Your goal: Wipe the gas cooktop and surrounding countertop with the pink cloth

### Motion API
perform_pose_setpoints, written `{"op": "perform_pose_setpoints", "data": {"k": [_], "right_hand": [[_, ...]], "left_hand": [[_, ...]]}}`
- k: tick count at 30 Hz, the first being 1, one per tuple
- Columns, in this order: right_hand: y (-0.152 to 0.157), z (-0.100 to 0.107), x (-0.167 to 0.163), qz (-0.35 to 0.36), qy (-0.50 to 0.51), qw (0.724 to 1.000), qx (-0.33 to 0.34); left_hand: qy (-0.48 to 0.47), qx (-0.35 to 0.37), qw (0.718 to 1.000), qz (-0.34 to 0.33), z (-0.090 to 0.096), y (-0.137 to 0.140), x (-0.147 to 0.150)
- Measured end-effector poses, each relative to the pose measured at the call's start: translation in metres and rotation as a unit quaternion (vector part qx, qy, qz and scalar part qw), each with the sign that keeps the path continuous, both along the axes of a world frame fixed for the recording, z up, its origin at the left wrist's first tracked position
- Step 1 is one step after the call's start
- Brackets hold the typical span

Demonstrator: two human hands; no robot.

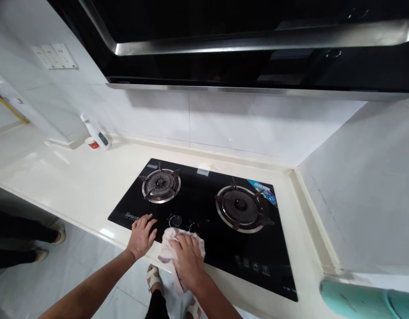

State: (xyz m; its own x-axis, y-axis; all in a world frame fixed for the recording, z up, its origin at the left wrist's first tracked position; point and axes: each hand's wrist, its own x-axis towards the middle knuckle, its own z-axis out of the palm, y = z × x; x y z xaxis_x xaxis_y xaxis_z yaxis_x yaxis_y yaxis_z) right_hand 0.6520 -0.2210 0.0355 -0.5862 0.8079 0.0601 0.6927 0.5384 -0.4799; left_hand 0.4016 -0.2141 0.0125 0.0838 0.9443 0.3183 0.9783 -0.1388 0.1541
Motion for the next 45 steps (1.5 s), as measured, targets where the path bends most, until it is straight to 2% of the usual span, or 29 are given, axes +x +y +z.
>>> {"op": "perform_pose_setpoints", "data": {"k": [3,6,9,12,17,21,25,31,38,45], "right_hand": [[-0.012,-0.015,0.055,-0.068,-0.024,0.997,0.003],[-0.009,-0.026,0.100,-0.165,-0.067,0.984,0.028],[0.009,-0.027,0.111,-0.260,-0.090,0.960,0.044],[0.038,-0.019,0.094,-0.289,-0.092,0.952,0.037],[0.100,0.007,0.068,-0.260,-0.077,0.962,-0.022],[0.141,0.027,0.063,-0.103,-0.041,0.988,-0.107],[0.153,0.035,0.053,0.011,-0.047,0.990,-0.134],[0.152,0.038,0.034,0.109,-0.081,0.980,-0.145],[0.147,0.039,0.011,0.107,-0.174,0.972,-0.116],[0.168,0.035,0.011,-0.038,-0.215,0.975,-0.043]], "left_hand": [[-0.003,0.001,1.000,0.002,0.000,0.000,0.002],[-0.003,-0.004,1.000,0.002,-0.001,0.000,0.002],[0.000,-0.004,1.000,0.004,-0.002,0.000,0.002],[0.005,-0.001,1.000,0.004,-0.003,0.000,0.002],[0.007,-0.002,1.000,0.002,-0.001,0.000,0.003],[0.008,-0.004,1.000,0.006,0.000,0.000,0.004],[0.005,-0.006,1.000,0.005,-0.001,-0.001,0.004],[0.004,-0.002,1.000,0.007,-0.002,-0.001,0.004],[0.000,-0.002,1.000,0.009,-0.002,-0.002,0.004],[-0.006,0.006,1.000,0.005,-0.002,-0.002,0.004]]}}
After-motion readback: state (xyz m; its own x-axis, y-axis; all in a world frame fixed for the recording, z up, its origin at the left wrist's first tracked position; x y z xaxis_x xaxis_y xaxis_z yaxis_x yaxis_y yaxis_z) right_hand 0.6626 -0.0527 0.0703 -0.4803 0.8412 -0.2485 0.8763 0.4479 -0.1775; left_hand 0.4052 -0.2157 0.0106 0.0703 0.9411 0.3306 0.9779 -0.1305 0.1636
